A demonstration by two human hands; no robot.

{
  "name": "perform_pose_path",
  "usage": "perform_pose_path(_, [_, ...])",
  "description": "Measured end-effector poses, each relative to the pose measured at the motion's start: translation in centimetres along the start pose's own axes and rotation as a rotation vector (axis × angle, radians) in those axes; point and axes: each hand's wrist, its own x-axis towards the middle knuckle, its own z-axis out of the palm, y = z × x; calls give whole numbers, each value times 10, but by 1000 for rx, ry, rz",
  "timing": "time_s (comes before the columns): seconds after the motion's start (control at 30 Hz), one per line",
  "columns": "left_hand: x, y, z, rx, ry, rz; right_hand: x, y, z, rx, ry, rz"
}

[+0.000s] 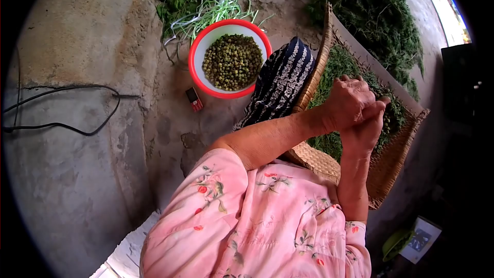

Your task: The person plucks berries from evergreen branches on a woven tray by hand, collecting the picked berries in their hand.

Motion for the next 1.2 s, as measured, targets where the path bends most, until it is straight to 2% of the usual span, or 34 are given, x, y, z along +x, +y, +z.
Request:
perform_pose_path(0.07, [1,-1,-3,-42,24,-39,0,3,4,9,50,-13])
perform_pose_path(0.13, [4,-2,-9,-130,122,-272,4,8,1,262,-405,115])
perform_pose_path(0.17, [5,-3,-16,-125,127,-271,3,10,8,262,-409,120])
perform_pose_path(0.23, [8,-7,-29,-405,173,-660,-1,20,32,-47,-32,59])
perform_pose_path(0.27, [7,-9,-29,-565,225,-704,-2,26,41,-133,20,53])
perform_pose_path(0.3, [6,-7,-33,-563,226,-699,1,31,38,-142,-26,63])
perform_pose_path(0.37, [10,1,-53,-743,377,-879,-1,35,47,-157,-86,127])
perform_pose_path(0.4, [11,-4,-61,-848,450,-998,-4,39,57,-141,-49,124])
perform_pose_path(0.5, [15,-8,-88,-988,627,-1102,-6,61,62,-214,-27,99])
perform_pose_path(0.63, [-1,-38,-128,-1223,763,-1174,-7,74,63,-271,-52,221])
perform_pose_path(0.67, [-8,-49,-141,-1242,802,-1185,-11,76,64,-314,-114,245])
perform_pose_path(0.7, [-15,-62,-154,-1260,845,-1194,-13,78,54,-384,-288,235])
perform_pose_path(0.77, [-32,-93,-182,-1242,979,-1266,-24,80,48,-611,-285,217])
perform_pose_path(0.83, [-41,-113,-201,-1135,1108,-1315,-28,77,36,-689,-392,201])
perform_pose_path(0.93, [-72,-161,-227,-1120,1182,-1214,-30,74,32,-663,-427,202])
perform_pose_path(1.03, [-77,-175,-242,-1064,1261,-1180,-30,70,33,-589,-429,261])
perform_pose_path(1.1, [-88,-185,-253,-1048,1154,-1159,-31,69,33,-556,-427,286])
perform_pose_path(1.2, [-84,-175,-258,-1024,1200,-1150,-32,67,33,-578,-433,303])
